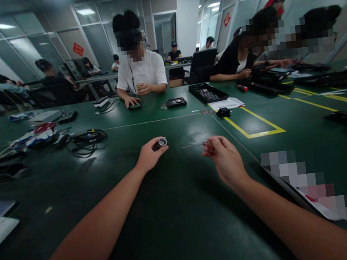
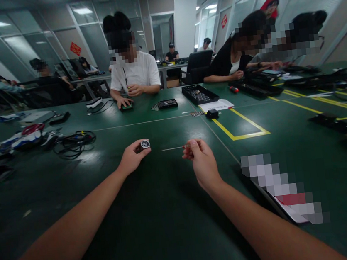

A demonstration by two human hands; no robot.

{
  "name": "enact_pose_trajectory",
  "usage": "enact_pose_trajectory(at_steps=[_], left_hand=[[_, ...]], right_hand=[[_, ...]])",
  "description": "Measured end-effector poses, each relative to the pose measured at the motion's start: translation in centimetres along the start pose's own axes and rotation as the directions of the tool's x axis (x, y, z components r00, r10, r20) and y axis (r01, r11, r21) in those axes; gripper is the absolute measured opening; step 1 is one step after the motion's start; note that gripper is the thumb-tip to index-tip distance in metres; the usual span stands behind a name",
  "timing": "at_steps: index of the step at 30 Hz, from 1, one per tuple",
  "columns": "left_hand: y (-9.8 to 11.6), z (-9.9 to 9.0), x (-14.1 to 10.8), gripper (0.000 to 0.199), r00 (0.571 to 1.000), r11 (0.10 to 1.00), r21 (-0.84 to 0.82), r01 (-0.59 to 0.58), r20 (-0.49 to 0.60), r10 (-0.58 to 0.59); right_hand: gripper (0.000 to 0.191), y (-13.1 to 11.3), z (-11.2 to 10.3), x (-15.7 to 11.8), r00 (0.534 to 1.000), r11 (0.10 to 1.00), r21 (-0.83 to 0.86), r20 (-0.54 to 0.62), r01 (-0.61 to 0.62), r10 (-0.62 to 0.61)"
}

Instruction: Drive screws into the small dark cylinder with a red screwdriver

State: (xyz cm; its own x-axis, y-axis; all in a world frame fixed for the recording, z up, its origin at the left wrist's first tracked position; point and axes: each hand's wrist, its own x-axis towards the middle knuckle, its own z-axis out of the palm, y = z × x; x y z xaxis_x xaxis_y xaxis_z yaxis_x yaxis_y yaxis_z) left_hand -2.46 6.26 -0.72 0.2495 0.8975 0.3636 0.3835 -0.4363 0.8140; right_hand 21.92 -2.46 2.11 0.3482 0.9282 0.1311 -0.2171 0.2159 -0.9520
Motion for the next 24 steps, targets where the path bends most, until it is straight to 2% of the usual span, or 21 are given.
enact_pose_trajectory(at_steps=[5,7,10,13,16,20,22,24], left_hand=[[-1.6,-2.0,0.8,0.042,0.999,0.994,0.099,-0.037,-0.032,0.041],[-2.1,-2.7,1.0,0.041,0.994,0.994,0.110,-0.015,-0.106,0.026],[-2.4,-2.7,1.0,0.040,0.974,0.999,0.032,0.040,-0.224,-0.032],[-1.5,-1.3,0.5,0.037,0.961,0.995,-0.070,0.068,-0.264,-0.084],[0.3,1.1,-0.5,0.031,0.957,0.983,-0.166,0.074,-0.265,-0.117],[3.0,4.1,-2.1,0.028,0.966,0.955,-0.274,0.112,-0.197,-0.170],[4.1,4.9,-2.7,0.028,0.979,0.954,-0.281,0.101,-0.141,-0.146],[4.9,5.0,-3.1,0.031,0.993,0.974,-0.217,0.059,-0.092,-0.081]], right_hand=[[0.032,-0.3,0.0,-0.2,1.000,0.998,0.054,0.002,-0.020,0.020],[0.032,-0.4,0.0,-0.3,1.000,0.997,0.067,0.007,-0.022,0.022],[0.031,-0.5,0.0,-0.3,1.000,0.997,0.081,0.005,-0.021,0.021],[0.031,-0.6,0.0,-0.3,1.000,0.994,0.107,-0.007,-0.011,0.012],[0.032,-0.8,0.0,-0.1,1.000,0.990,0.141,-0.023,0.009,-0.006],[0.035,-1.0,0.0,0.1,1.000,0.984,0.180,-0.019,0.012,-0.008],[0.036,-1.1,0.0,0.0,1.000,0.981,0.192,-0.010,0.001,0.001],[0.036,-1.2,0.1,-0.1,1.000,0.983,0.186,0.000,-0.001,0.001]])
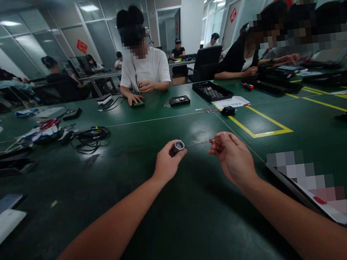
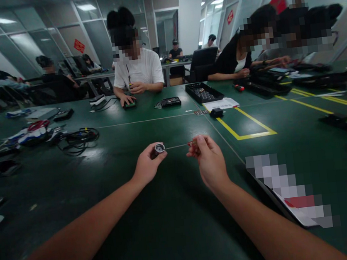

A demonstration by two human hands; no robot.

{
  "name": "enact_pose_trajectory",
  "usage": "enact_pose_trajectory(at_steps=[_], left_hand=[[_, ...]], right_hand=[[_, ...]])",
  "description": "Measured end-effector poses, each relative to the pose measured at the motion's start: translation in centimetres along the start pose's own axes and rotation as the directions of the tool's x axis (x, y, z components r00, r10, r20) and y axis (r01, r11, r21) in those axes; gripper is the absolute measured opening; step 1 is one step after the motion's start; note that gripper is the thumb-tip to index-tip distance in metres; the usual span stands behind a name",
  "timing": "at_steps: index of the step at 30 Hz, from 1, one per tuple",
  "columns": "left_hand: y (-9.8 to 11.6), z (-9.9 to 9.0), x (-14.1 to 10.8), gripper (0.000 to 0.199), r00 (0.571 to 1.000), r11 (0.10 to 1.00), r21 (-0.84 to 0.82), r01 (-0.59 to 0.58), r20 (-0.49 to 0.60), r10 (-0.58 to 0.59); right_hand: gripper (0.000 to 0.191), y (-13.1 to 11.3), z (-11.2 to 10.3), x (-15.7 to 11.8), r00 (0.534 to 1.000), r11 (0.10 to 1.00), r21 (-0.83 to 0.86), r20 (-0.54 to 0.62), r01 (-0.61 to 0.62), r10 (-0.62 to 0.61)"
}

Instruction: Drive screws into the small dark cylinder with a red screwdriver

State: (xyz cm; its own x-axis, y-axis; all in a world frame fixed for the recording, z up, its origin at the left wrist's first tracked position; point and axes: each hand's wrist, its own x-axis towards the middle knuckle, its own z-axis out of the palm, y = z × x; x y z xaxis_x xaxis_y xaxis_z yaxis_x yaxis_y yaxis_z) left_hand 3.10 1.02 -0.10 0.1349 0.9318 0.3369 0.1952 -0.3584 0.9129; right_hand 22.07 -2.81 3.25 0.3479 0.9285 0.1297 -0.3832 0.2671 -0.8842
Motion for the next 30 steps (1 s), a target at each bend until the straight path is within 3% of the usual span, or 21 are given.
enact_pose_trajectory(at_steps=[4,8,19,30], left_hand=[[0.5,-0.9,-0.2,0.030,0.989,0.965,0.223,-0.140,0.074,0.126],[0.0,-1.8,0.2,0.031,0.981,0.929,0.320,-0.188,0.107,0.162],[-0.2,-1.7,0.1,0.033,0.967,0.923,0.300,-0.242,0.153,0.204],[-0.2,-1.7,0.1,0.033,0.961,0.918,0.304,-0.253,0.186,0.203]], right_hand=[[0.033,0.0,0.1,-0.3,0.998,0.997,-0.066,0.045,0.045,-0.042],[0.028,0.2,-0.1,-0.5,0.990,0.975,-0.189,0.104,0.115,-0.096],[0.024,0.7,-0.2,-0.9,0.969,0.835,-0.497,0.183,0.235,-0.164],[0.023,0.5,0.0,-1.0,0.960,0.833,-0.491,0.226,0.257,-0.163]])
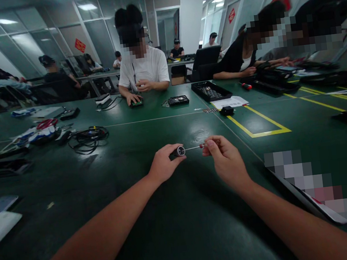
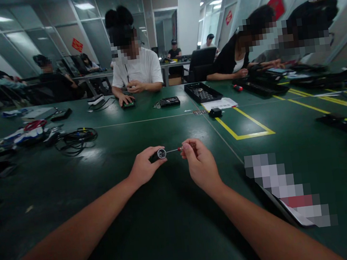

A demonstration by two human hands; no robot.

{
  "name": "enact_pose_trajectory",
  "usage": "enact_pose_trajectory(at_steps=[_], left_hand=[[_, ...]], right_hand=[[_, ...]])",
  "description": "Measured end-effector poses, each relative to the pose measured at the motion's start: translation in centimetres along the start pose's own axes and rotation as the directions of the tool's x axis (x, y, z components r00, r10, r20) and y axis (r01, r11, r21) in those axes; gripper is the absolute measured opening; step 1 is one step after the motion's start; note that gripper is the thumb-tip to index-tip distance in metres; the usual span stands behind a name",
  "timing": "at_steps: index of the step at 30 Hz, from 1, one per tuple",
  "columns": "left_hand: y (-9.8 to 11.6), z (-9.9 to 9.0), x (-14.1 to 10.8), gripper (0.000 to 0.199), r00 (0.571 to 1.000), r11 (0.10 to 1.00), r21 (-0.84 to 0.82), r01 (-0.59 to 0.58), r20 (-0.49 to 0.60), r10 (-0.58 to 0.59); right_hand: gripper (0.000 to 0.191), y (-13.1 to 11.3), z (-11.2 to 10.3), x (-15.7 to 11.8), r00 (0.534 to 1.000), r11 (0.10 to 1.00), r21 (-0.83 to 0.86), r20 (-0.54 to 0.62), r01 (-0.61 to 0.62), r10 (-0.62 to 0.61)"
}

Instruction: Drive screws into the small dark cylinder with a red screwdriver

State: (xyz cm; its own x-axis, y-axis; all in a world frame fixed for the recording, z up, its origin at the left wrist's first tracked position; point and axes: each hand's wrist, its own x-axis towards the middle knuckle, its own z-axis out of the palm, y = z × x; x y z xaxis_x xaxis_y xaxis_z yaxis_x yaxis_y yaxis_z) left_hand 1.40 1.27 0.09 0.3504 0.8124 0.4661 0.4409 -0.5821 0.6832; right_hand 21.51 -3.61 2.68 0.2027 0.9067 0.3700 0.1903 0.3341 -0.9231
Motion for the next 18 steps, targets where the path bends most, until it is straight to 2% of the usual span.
enact_pose_trajectory(at_steps=[6,10,12,15,18], left_hand=[[-0.06,-0.04,-0.04,0.033,0.998,0.996,0.071,-0.054,0.040,0.051],[-0.31,0.07,-0.03,0.033,0.994,0.987,0.123,-0.099,0.061,0.092],[-0.33,0.00,-0.01,0.034,0.994,0.987,0.126,-0.100,0.066,0.093],[-0.26,-0.25,0.04,0.035,0.995,0.987,0.130,-0.092,0.061,0.085],[-0.16,-0.50,0.08,0.035,0.995,0.984,0.153,-0.090,0.058,0.082]], right_hand=[[0.025,-0.81,-0.15,-0.37,0.998,0.999,0.034,0.063,-0.005,0.003],[0.033,-1.05,-0.24,-0.50,1.000,0.999,-0.034,0.020,-0.010,0.010],[0.030,-0.96,-0.27,-0.46,1.000,0.998,-0.062,-0.017,-0.016,0.015],[0.025,-0.69,-0.22,-0.37,0.998,1.000,0.004,-0.052,-0.025,0.026],[0.026,-0.54,-0.11,-0.41,0.999,0.998,0.046,-0.036,-0.036,0.037]])
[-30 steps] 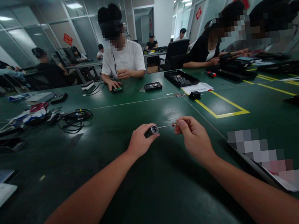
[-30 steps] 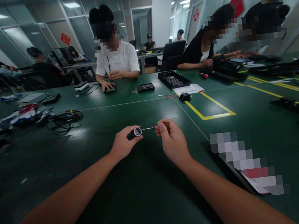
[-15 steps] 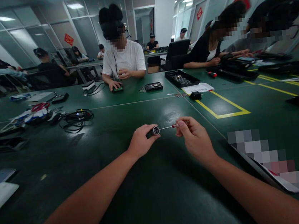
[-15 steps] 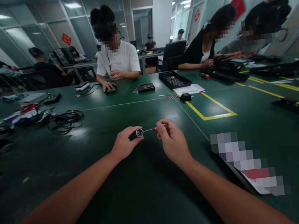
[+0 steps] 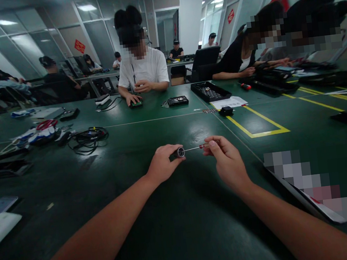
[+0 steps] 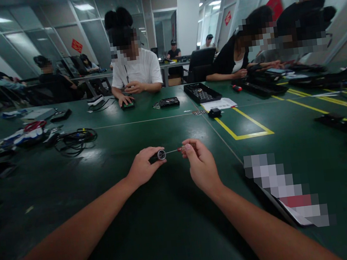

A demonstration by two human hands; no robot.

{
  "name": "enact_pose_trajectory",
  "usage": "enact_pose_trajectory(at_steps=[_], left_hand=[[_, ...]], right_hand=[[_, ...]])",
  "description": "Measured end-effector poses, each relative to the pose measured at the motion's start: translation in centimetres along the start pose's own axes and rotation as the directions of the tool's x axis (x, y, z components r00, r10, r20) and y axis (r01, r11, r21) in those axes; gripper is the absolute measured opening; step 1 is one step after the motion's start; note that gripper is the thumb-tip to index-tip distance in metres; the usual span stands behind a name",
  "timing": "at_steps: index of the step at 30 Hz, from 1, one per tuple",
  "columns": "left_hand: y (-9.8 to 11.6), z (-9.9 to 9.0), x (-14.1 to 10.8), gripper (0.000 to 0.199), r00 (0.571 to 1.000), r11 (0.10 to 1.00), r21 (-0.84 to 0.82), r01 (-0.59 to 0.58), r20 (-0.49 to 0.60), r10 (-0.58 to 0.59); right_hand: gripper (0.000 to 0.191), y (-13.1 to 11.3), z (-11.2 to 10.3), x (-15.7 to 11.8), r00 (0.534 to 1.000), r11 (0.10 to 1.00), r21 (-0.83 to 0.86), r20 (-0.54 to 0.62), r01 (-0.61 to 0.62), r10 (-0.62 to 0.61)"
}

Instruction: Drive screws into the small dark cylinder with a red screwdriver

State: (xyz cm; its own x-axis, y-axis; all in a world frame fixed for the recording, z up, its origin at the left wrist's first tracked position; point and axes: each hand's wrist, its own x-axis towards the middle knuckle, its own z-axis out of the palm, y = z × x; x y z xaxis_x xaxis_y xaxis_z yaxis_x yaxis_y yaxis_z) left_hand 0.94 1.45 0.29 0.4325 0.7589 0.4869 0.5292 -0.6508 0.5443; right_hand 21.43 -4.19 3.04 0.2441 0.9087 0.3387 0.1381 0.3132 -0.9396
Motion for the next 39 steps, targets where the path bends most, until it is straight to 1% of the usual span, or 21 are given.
enact_pose_trajectory(at_steps=[4,7,10,13,16,18,21,26,27,28,29,30,31,32,34,36,39], left_hand=[[0.3,0.0,0.0,0.032,1.000,1.000,-0.008,0.007,0.015,-0.007],[0.5,0.2,0.0,0.031,0.998,0.997,-0.052,0.052,0.024,-0.051],[0.7,0.2,0.0,0.031,0.997,0.993,-0.091,0.080,0.011,-0.080],[0.7,0.2,-0.1,0.033,0.997,0.993,-0.088,0.081,0.006,-0.081],[0.7,0.2,0.0,0.031,0.997,0.994,-0.072,0.076,0.033,-0.074],[0.7,0.1,0.0,0.030,0.997,0.995,-0.067,0.074,0.041,-0.072],[0.7,0.1,0.0,0.031,0.997,0.995,-0.058,0.079,0.031,-0.077],[0.9,0.2,0.0,0.032,0.998,0.997,-0.031,0.066,0.015,-0.066],[1.0,0.1,0.0,0.032,0.999,0.998,-0.026,0.052,0.009,-0.052],[1.0,0.0,0.1,0.032,0.999,0.999,-0.020,0.039,-0.001,-0.039],[1.0,-0.1,0.2,0.032,0.999,0.999,-0.013,0.033,-0.011,-0.033],[0.9,-0.3,0.3,0.032,0.999,0.999,-0.005,0.037,-0.020,-0.037],[0.8,-0.4,0.4,0.031,0.998,0.999,0.000,0.050,-0.025,-0.050],[0.7,-0.6,0.4,0.030,0.997,0.997,0.001,0.072,-0.027,-0.072],[0.4,-0.7,0.5,0.030,0.994,0.994,0.006,0.106,-0.019,-0.106],[0.1,-0.7,0.5,0.031,0.993,0.993,0.019,0.114,-0.008,-0.114],[0.0,-0.5,0.4,0.032,0.996,0.995,0.031,0.092,0.000,-0.092]], right_hand=[[0.033,-0.2,0.0,-0.1,1.000,0.998,-0.057,0.021,-0.015,0.016],[0.036,-0.4,-0.1,0.0,1.000,0.991,-0.130,0.007,-0.012,0.013],[0.029,-0.3,-0.1,0.1,1.000,0.996,-0.092,-0.023,0.003,-0.005],[0.032,-0.1,-0.2,0.2,1.000,0.999,-0.037,-0.022,-0.015,0.014],[0.038,-0.1,-0.3,0.3,1.000,0.992,-0.121,-0.007,-0.029,0.029],[0.035,-0.1,-0.3,0.3,1.000,0.987,-0.157,-0.015,-0.015,0.013],[0.025,0.0,-0.2,0.3,0.999,0.996,-0.092,-0.039,0.016,-0.020],[0.028,1.0,0.2,0.4,0.998,0.999,-0.016,-0.054,-0.028,0.027],[0.029,1.3,0.2,0.5,0.996,0.998,0.023,-0.063,-0.054,0.056],[0.029,1.7,0.2,0.8,0.992,0.989,0.109,-0.065,-0.098,0.105],[0.029,2.0,0.1,1.0,0.981,0.958,0.226,-0.041,-0.177,0.191],[0.030,2.3,0.0,1.3,0.961,0.910,0.320,0.007,-0.265,0.278],[0.031,2.6,-0.1,1.6,0.940,0.867,0.381,0.025,-0.323,0.339],[0.031,2.8,-0.1,1.9,0.931,0.844,0.416,0.017,-0.339,0.365],[0.029,3.1,-0.2,2.1,0.931,0.845,0.426,-0.014,-0.324,0.364],[0.029,3.1,-0.1,2.0,0.948,0.878,0.392,-0.040,-0.275,0.315],[0.032,2.9,0.3,1.6,0.970,0.918,0.339,-0.051,-0.207,0.238]])
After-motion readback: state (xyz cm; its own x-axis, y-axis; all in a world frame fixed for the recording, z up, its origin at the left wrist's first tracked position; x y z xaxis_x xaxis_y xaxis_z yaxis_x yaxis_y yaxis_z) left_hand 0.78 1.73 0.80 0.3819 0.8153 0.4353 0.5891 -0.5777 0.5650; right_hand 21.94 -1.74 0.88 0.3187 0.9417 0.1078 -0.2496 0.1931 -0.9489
